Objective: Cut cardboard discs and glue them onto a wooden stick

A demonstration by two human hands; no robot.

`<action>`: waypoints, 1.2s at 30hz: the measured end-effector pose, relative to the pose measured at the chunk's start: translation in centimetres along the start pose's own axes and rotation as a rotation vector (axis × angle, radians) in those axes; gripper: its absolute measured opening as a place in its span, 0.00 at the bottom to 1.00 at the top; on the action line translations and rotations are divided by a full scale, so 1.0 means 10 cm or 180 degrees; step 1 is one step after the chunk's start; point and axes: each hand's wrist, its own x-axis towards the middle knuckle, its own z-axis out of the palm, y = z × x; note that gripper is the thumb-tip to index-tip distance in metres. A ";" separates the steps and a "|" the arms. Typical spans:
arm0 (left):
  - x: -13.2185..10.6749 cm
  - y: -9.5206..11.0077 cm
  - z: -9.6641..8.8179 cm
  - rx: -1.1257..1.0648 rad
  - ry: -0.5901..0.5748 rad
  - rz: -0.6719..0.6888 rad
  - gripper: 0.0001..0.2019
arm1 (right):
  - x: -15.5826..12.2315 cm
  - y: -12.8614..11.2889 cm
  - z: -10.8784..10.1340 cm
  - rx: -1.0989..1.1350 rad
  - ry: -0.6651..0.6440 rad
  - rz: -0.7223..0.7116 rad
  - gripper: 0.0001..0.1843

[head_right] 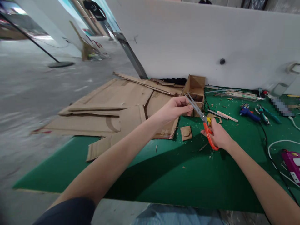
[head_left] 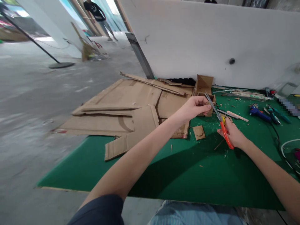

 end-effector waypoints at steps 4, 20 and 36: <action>0.02 -0.12 0.12 -0.0697 0.0308 -0.0137 0.09 | 0.01 -0.02 0.03 0.0121 0.0212 0.0000 0.21; -0.02 0.03 0.04 0.0439 0.0289 -0.0032 0.08 | -0.04 -0.03 0.01 0.0289 -0.0007 -0.0017 0.20; 0.05 -0.14 0.11 -0.0221 0.0423 -0.0111 0.10 | 0.03 0.04 0.03 0.0346 0.0158 -0.0123 0.17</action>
